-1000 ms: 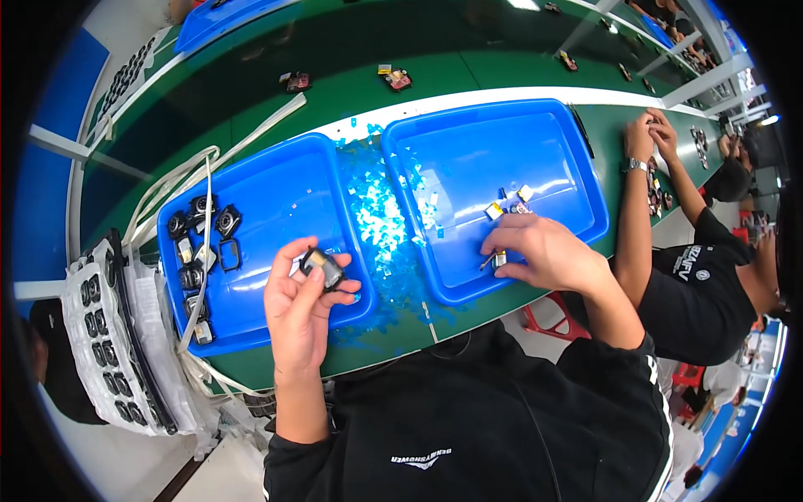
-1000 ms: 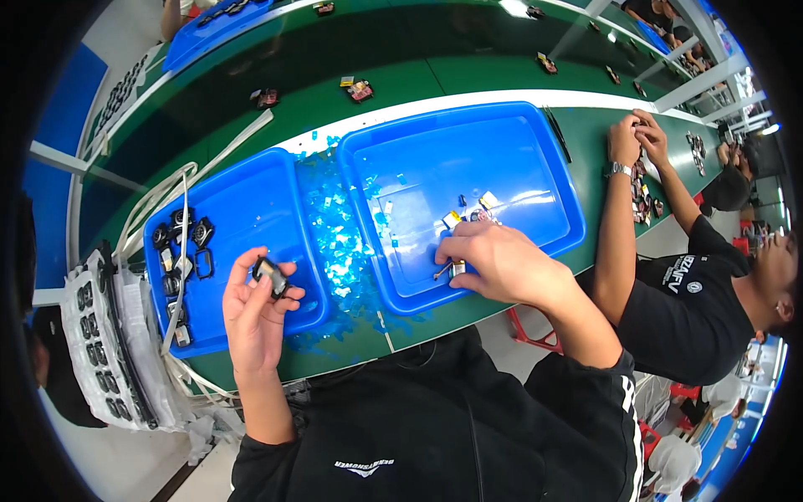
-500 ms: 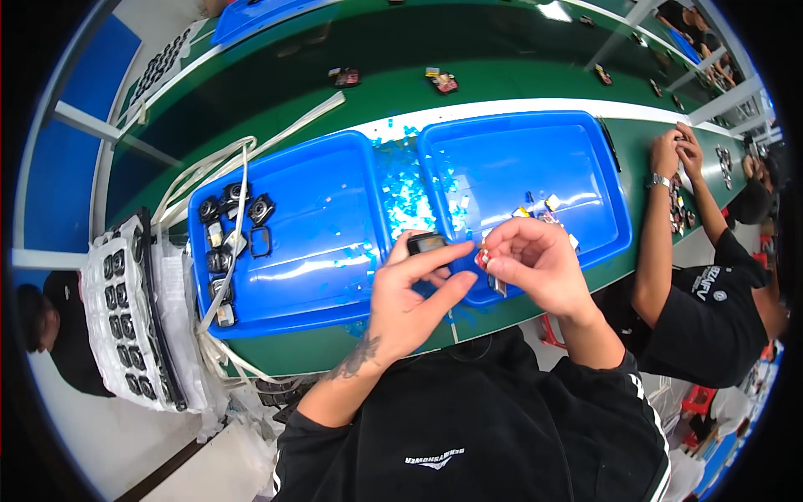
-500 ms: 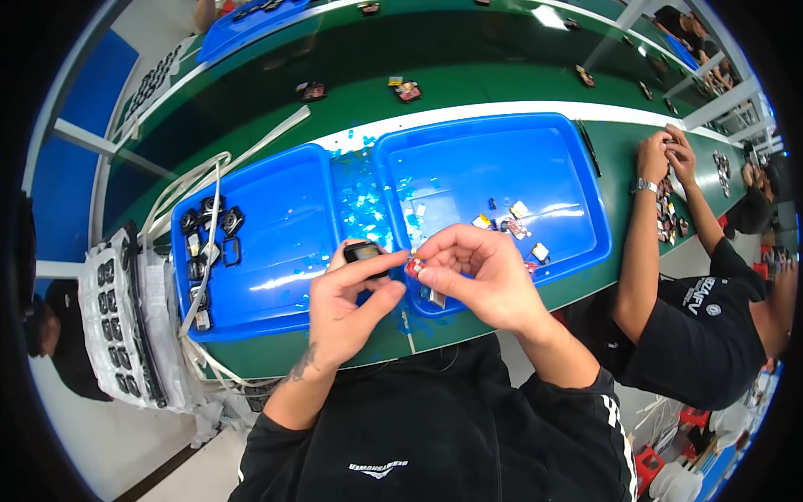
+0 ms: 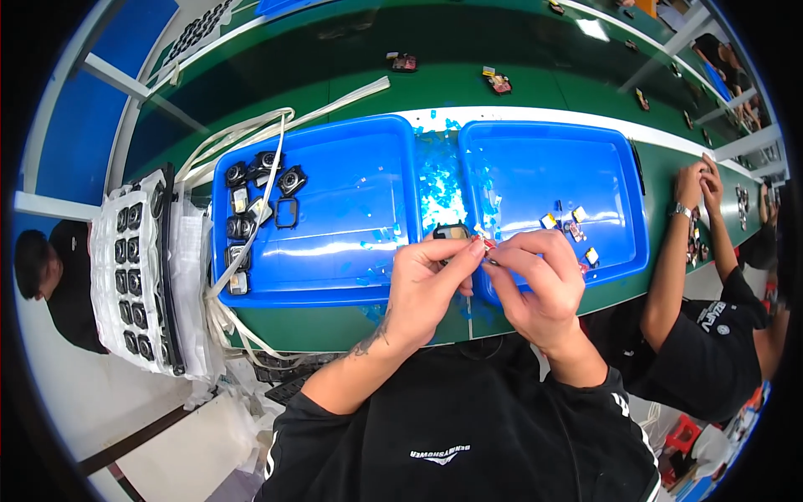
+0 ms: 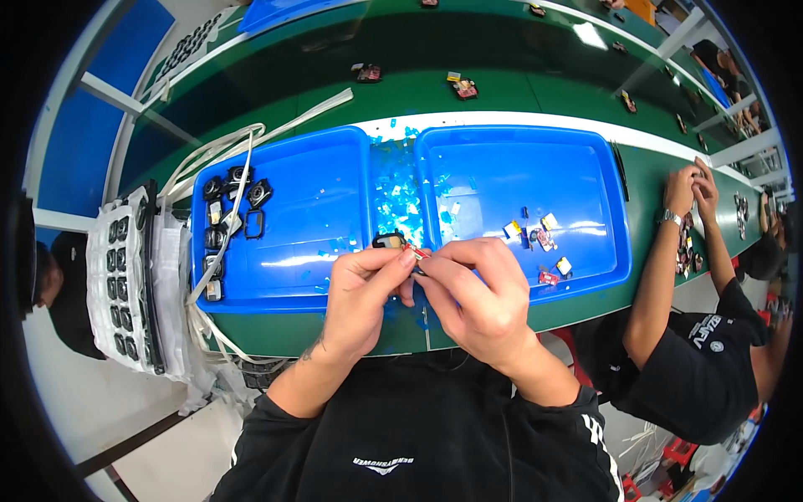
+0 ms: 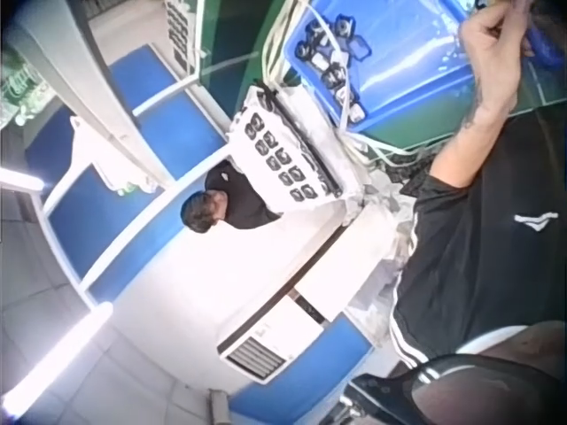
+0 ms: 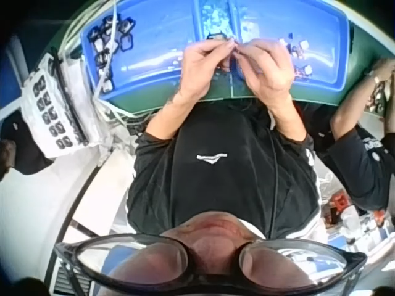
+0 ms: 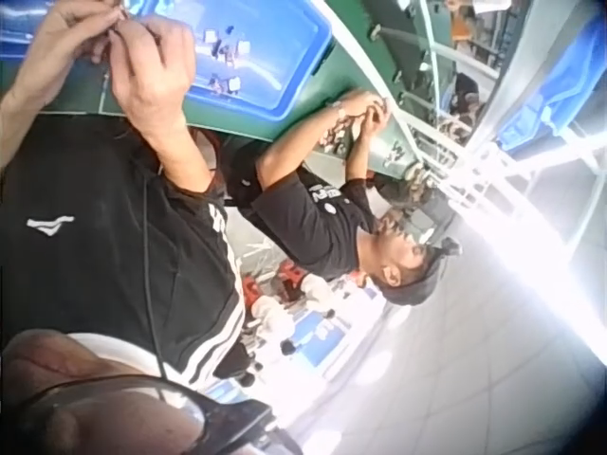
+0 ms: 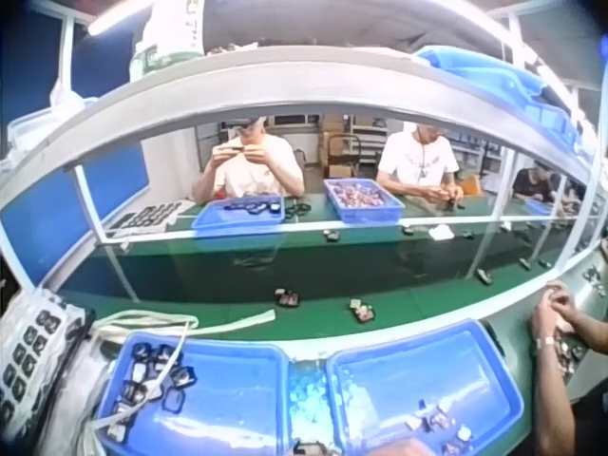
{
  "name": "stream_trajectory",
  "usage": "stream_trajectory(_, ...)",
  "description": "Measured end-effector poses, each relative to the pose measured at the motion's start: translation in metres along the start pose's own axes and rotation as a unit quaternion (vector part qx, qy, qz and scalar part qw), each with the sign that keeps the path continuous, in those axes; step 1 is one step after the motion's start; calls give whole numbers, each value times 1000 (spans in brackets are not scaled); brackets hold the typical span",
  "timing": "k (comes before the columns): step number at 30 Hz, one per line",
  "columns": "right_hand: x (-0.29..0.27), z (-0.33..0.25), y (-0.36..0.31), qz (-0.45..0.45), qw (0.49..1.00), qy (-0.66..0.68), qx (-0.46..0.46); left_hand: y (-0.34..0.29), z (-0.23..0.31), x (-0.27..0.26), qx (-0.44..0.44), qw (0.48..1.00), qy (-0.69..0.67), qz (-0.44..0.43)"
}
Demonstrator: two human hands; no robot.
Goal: The recorder is assembling small electronic components on a workbench in a factory setting.
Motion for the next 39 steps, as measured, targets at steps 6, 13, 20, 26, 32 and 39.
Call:
stream_trajectory(6,-3,14,-10,12,864,385,324,-17,31,7,324,880,335,92)
stream_trajectory(13,0,12,-14,-12,753,509,417,-19,39,17,448,757,476,22)
stream_trajectory(20,3,17,-16,-49,761,503,406,-17,31,11,425,759,492,36)
stream_trajectory(26,2,11,-12,-46,782,480,395,-20,33,9,402,789,463,37)
stream_trajectory(32,1,15,-10,-97,766,496,396,-14,33,0,374,828,417,-6)
stream_trajectory(39,2,9,-10,-114,767,487,402,-14,23,-9,252,907,335,-49)
Point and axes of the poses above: each hand's wrist, its own y-axis towards the middle knuckle, its own x-axis out of the palm, z = x × y, the point moved 3 cm from there along y, towards the middle knuckle, and after that the axes turned 3 degrees about z, right-handed, at the moved point
